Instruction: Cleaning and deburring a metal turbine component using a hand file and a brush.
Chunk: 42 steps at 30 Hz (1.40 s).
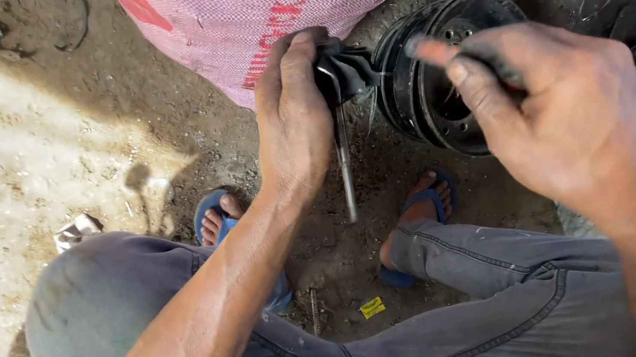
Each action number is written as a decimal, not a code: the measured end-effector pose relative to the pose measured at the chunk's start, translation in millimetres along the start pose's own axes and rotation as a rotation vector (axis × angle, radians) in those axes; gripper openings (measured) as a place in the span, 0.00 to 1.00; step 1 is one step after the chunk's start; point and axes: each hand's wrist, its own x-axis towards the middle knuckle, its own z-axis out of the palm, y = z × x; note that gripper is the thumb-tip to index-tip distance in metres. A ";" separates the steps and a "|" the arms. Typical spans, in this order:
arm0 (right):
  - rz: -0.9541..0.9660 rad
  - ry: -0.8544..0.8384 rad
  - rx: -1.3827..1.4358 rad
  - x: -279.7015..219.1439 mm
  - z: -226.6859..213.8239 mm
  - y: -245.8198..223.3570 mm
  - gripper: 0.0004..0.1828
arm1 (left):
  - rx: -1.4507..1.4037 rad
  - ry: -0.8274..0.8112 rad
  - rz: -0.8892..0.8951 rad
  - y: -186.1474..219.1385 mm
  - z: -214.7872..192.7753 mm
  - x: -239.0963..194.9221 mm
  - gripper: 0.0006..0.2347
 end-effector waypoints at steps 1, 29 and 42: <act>0.056 0.000 0.297 3.2 1.8 3.6 0.15 | 0.028 0.033 -0.049 7.4 -0.8 -3.3 0.23; 0.213 -0.214 0.546 4.2 1.3 5.1 0.15 | -0.268 -0.386 -0.604 -4.8 5.3 12.2 0.36; -0.271 -0.156 0.743 13.1 12.0 -21.0 0.38 | 0.346 -0.475 -0.613 31.0 4.4 1.8 0.34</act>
